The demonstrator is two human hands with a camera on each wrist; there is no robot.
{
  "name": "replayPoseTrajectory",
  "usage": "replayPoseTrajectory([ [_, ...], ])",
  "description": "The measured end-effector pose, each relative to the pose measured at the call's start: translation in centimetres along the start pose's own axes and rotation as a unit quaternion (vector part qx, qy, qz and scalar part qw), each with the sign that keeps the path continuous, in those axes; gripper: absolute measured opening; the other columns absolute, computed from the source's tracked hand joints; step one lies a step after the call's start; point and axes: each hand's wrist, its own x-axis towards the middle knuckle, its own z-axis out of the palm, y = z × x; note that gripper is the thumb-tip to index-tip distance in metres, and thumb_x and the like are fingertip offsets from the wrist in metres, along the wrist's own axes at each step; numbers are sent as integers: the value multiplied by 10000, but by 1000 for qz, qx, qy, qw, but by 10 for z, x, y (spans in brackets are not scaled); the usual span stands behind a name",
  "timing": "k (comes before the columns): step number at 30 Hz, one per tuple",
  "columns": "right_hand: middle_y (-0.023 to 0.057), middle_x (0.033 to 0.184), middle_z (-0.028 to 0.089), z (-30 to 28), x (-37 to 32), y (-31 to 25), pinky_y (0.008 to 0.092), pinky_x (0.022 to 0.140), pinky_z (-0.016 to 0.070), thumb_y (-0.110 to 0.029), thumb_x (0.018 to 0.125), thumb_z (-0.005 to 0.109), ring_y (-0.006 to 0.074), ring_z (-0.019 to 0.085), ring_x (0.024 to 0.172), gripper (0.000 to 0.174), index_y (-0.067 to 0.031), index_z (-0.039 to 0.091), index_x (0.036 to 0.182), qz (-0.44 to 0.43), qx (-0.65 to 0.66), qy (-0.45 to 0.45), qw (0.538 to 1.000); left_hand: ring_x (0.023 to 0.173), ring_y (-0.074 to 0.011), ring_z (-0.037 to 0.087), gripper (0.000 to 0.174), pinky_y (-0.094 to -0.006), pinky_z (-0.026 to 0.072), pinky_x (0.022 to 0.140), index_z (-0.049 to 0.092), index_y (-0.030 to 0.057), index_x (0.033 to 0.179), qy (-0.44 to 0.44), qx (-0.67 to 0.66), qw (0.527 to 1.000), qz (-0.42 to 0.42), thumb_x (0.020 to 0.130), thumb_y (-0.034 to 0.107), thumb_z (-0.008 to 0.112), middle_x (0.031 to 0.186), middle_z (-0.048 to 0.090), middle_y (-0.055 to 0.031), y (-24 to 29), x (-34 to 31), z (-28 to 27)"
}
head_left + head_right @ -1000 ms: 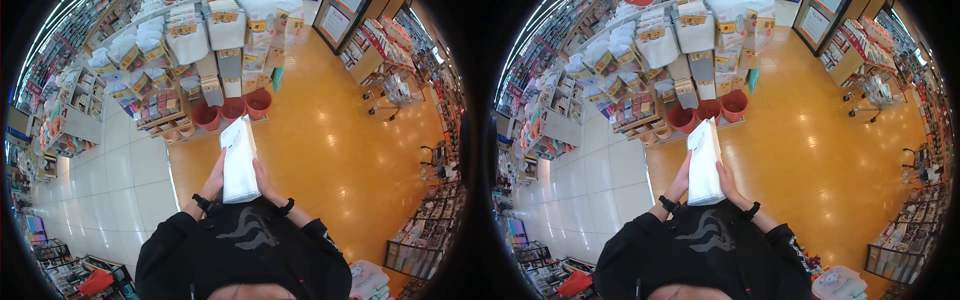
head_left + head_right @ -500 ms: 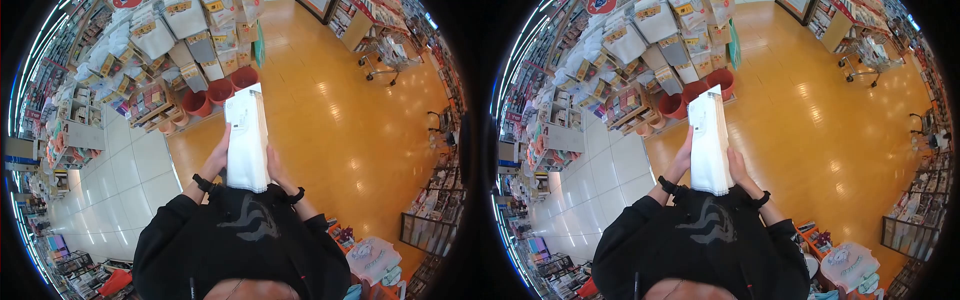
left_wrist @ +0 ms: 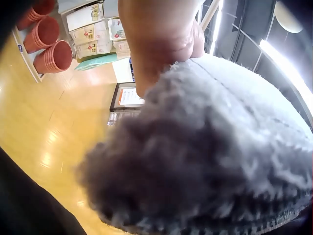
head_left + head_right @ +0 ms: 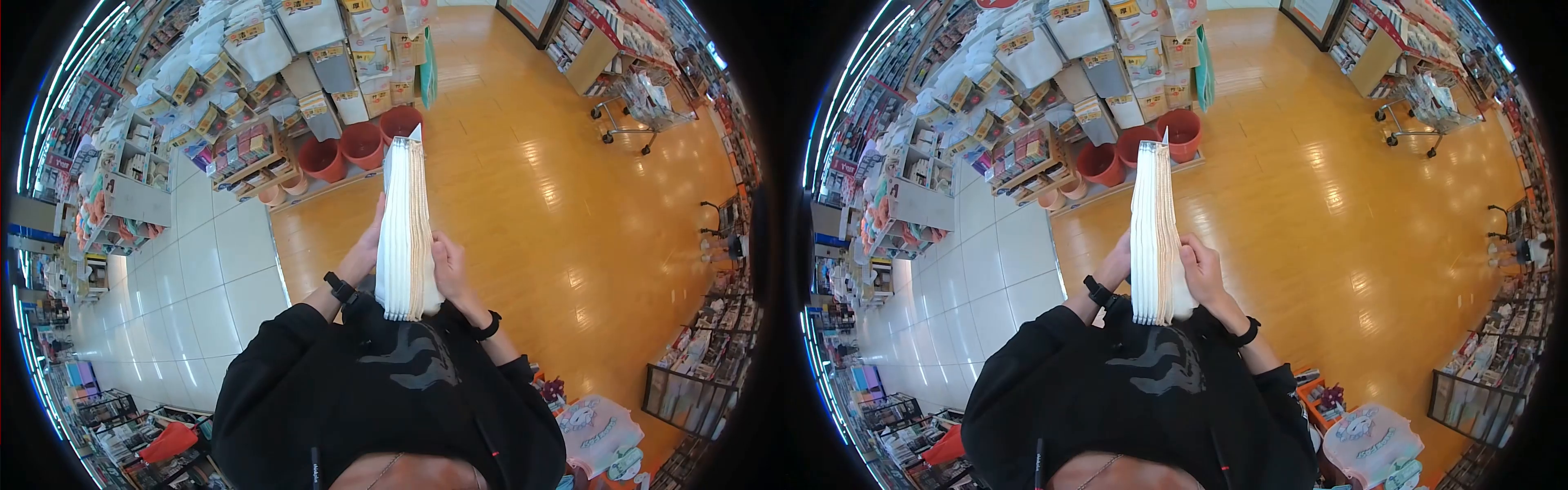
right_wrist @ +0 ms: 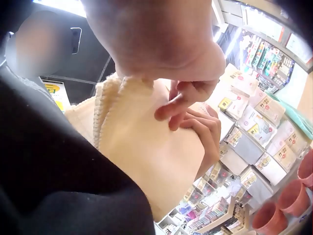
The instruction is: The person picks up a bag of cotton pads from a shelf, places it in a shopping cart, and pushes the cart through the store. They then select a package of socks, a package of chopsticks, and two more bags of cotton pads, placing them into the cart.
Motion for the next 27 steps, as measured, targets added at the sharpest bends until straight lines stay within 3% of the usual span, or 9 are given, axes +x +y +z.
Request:
replayPoseTrajectory([
  [4, 52, 828, 580, -13, -9, 19, 278, 671, 426, -276, 1022, 456, 121, 524, 759, 309, 5, 580, 1056, 67, -33, -6, 997, 1046, -199, 630, 653, -347, 513, 927, 533, 47, 1325, -55, 33, 998, -16, 957, 580, 452, 1228, 635, -93, -10, 9, 16],
  [6, 82, 953, 626, -14, -7, 21, 281, 745, 455, -273, 1030, 438, 130, 565, 868, 323, 5, 569, 1132, 96, -27, 9, 995, 1107, -199, 596, 648, -350, 467, 988, 480, 38, 1368, 165, 218, 953, 130, 978, 554, 437, 1292, 593, -96, -15, 10, 34],
  [9, 143, 1367, 470, -20, -2, 11, 337, 1027, 420, -261, 1044, 408, 187, 486, 1227, 482, 20, 316, 1424, 335, 254, -5, 907, 1132, -202, 573, 629, -341, 448, 992, 412, 18, 1406, 241, 307, 911, 130, 1007, 504, 410, 1343, 546, -107, -15, 3, 36],
  [17, 164, 1354, 487, -21, -22, 33, 332, 1005, 442, -211, 984, 531, 222, 513, 1207, 529, 25, 332, 1414, 360, 282, -13, 889, 1196, -255, 522, 700, -359, 426, 1007, 283, -42, 1448, 267, 503, 807, 159, 961, 355, 591, 1318, 514, -204, -40, -21, 33],
  [19, 173, 1280, 542, -16, -26, 44, 333, 984, 451, -139, 949, 573, 220, 546, 1156, 514, 23, 359, 1388, 317, 236, 20, 918, 1254, -280, 475, 811, -370, 396, 1045, 219, -45, 1472, 314, 636, 670, 218, 913, 342, 662, 1364, 456, -243, -45, -25, 28],
  [20, 173, 1280, 542, -15, -29, 52, 333, 984, 451, -139, 949, 573, 220, 546, 1156, 514, 23, 359, 1388, 312, 243, 3, 918, 1313, -296, 420, 890, -385, 349, 1090, 180, -41, 1485, 306, 608, 707, 192, 877, 344, 703, 1435, 367, -261, -49, -35, 42],
  [22, 166, 1251, 555, -8, -28, 50, 332, 965, 456, -121, 943, 584, 220, 552, 1139, 488, 21, 379, 1362, 265, 142, 56, 952, 1360, -328, 357, 917, -405, 309, 1114, 189, -42, 1482, 297, 718, 572, 263, 851, 347, 729, 1469, 316, -272, -56, -37, 10],
  [25, 160, 1235, 556, -3, -25, 45, 338, 951, 461, -106, 940, 589, 224, 551, 1126, 470, 11, 388, 1348, 252, 134, 63, 956, 1378, -405, 307, 995, -440, 278, 1130, 203, -85, 1461, 178, 719, 622, 255, 799, 399, 766, 1447, 306, -333, -67, -42, 12],
  [27, 157, 1230, 554, 1, -25, 39, 342, 949, 462, -109, 941, 591, 224, 552, 1118, 469, 8, 388, 1348, 247, 141, 47, 957, 1388, -407, 288, 1014, -436, 262, 1139, 203, -87, 1461, 170, 742, 606, 232, 789, 417, 771, 1458, 290, -335, -74, -44, 16],
])
